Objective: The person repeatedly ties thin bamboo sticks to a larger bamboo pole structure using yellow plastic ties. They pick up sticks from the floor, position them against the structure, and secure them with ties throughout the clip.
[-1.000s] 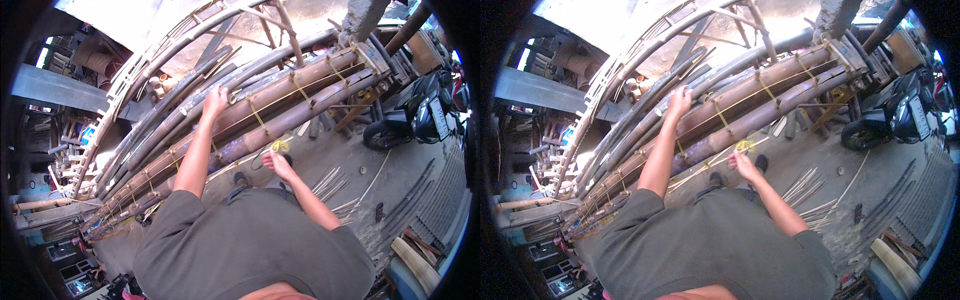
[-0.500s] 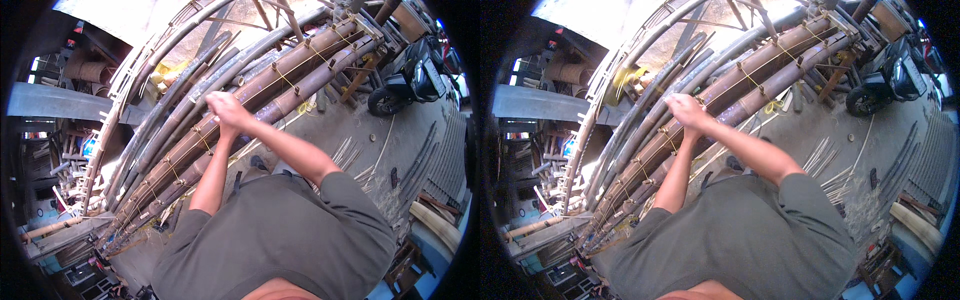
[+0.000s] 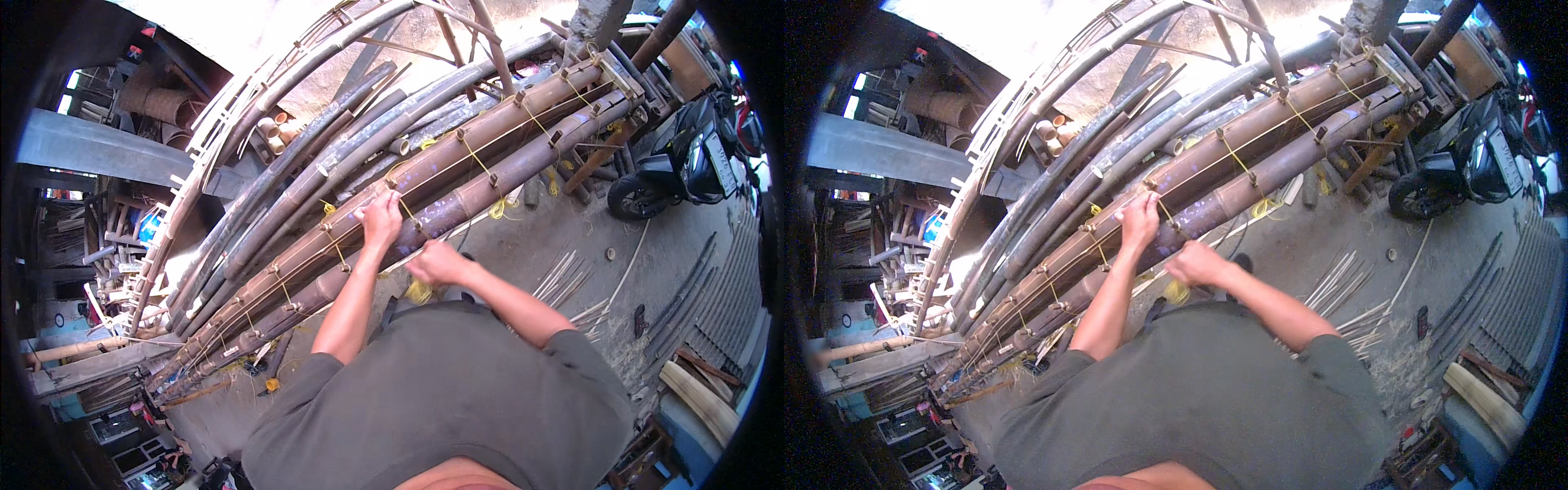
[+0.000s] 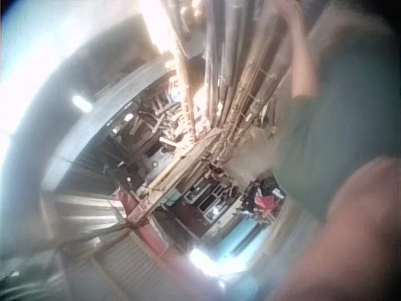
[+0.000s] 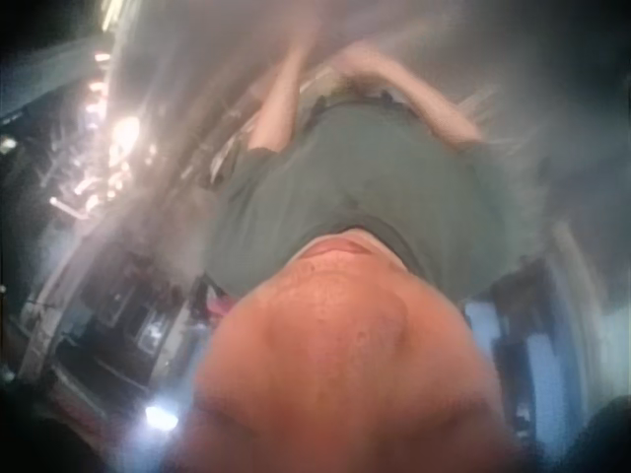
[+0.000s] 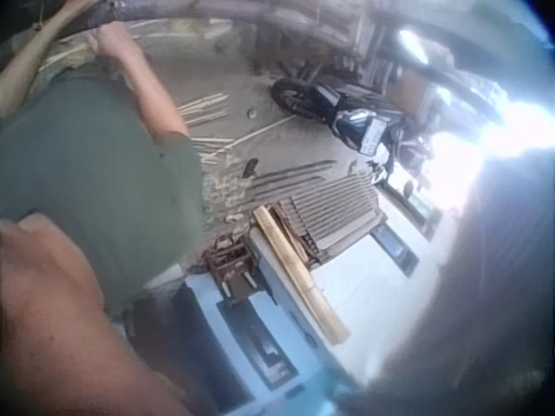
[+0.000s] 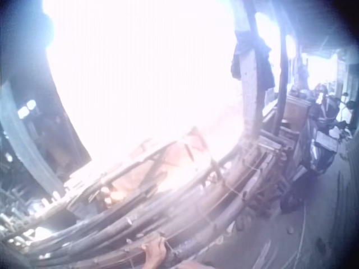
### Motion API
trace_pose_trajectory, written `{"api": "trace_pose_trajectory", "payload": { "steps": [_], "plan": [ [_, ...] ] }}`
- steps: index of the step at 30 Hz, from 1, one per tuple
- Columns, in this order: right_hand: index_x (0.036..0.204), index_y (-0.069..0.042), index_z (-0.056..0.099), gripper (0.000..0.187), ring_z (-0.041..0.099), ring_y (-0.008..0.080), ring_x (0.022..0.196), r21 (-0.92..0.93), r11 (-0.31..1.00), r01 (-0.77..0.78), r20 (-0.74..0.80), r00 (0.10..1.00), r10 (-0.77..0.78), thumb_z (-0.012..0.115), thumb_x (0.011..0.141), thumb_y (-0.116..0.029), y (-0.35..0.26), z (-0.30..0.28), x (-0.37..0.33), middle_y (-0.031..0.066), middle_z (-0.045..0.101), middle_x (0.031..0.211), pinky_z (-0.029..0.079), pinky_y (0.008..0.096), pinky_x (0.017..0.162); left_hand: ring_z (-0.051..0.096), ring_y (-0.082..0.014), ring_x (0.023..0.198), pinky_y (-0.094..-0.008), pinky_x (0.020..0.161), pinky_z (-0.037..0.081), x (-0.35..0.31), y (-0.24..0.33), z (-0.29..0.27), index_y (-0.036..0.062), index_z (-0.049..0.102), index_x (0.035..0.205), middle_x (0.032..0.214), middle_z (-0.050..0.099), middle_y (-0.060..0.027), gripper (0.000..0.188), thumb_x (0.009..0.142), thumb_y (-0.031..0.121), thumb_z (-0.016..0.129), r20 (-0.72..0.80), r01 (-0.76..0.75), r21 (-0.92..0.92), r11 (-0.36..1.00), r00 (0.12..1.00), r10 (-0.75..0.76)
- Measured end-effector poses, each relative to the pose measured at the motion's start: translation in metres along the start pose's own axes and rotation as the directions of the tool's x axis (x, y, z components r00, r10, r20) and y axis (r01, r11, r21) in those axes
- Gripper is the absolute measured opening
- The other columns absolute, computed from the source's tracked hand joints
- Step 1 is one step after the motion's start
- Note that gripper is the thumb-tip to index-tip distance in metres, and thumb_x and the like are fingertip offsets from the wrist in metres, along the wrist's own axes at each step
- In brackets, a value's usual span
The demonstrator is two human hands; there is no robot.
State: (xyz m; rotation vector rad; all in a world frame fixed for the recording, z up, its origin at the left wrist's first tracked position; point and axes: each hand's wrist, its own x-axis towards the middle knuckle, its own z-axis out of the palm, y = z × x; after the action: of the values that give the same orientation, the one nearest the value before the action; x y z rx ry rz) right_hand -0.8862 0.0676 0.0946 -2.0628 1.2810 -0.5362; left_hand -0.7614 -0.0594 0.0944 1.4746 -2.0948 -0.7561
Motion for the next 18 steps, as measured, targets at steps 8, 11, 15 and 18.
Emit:
{"api": "trace_pose_trajectory", "payload": {
  "steps": [8, 11, 15, 18],
  "plan": [
    [0.064, -0.003, 0.062, 0.033, 0.061, 0.0381, 0.062, -0.070, 0.998, -0.007, -0.094, 0.996, 0.000, 0.056, 0.084, -0.029, -0.019, -0.008, -0.004, 0.0211, 0.061, 0.063, 0.049, 0.0478, 0.068, 0.064, -0.0305, 0.071, -0.0408, 0.065, 0.049, 0.122, 0.009, -0.022, 0.0014, 0.066, 0.097, 0.080, 0.067, -0.0152, 0.029, 0.098, 0.024, 0.048, -0.190, -0.118, -0.123, 0.985, 0.977, 0.093],
    [0.072, -0.004, 0.063, 0.022, 0.063, 0.0359, 0.068, -0.088, 0.996, -0.020, -0.119, 0.993, 0.009, 0.059, 0.078, -0.025, -0.031, -0.001, 0.008, 0.0188, 0.064, 0.069, 0.049, 0.0449, 0.073, 0.060, -0.0461, 0.093, -0.0542, 0.079, 0.047, 0.132, -0.043, 0.011, 0.0070, 0.066, 0.095, 0.096, 0.064, -0.0259, 0.030, 0.095, 0.029, 0.045, -0.074, -0.005, 0.083, 0.997, 0.997, 0.011],
    [0.087, -0.005, 0.062, 0.016, 0.063, 0.0332, 0.082, -0.155, 0.986, -0.060, -0.358, 0.934, 0.000, 0.062, 0.076, -0.017, -0.081, 0.033, 0.019, 0.0163, 0.062, 0.082, 0.048, 0.0431, 0.075, 0.062, -0.0427, 0.098, -0.0496, 0.085, 0.049, 0.119, -0.047, -0.024, 0.0037, 0.062, 0.115, 0.101, 0.066, -0.0247, 0.038, 0.094, 0.033, 0.049, 0.029, -0.191, 0.106, 0.976, 0.982, 0.189],
    [0.093, -0.006, 0.062, 0.018, 0.063, 0.0292, 0.087, 0.371, 0.927, -0.060, -0.168, 0.977, 0.130, 0.063, 0.082, -0.020, -0.095, 0.095, 0.034, 0.0157, 0.063, 0.088, 0.049, 0.0422, 0.076, 0.063, -0.0416, 0.099, -0.0479, 0.085, 0.050, 0.082, -0.069, -0.093, 0.0016, 0.060, 0.119, 0.102, 0.066, -0.0253, 0.039, 0.094, 0.030, 0.050, -0.011, -0.213, 0.113, 0.971, 0.977, 0.215]
  ]
}}
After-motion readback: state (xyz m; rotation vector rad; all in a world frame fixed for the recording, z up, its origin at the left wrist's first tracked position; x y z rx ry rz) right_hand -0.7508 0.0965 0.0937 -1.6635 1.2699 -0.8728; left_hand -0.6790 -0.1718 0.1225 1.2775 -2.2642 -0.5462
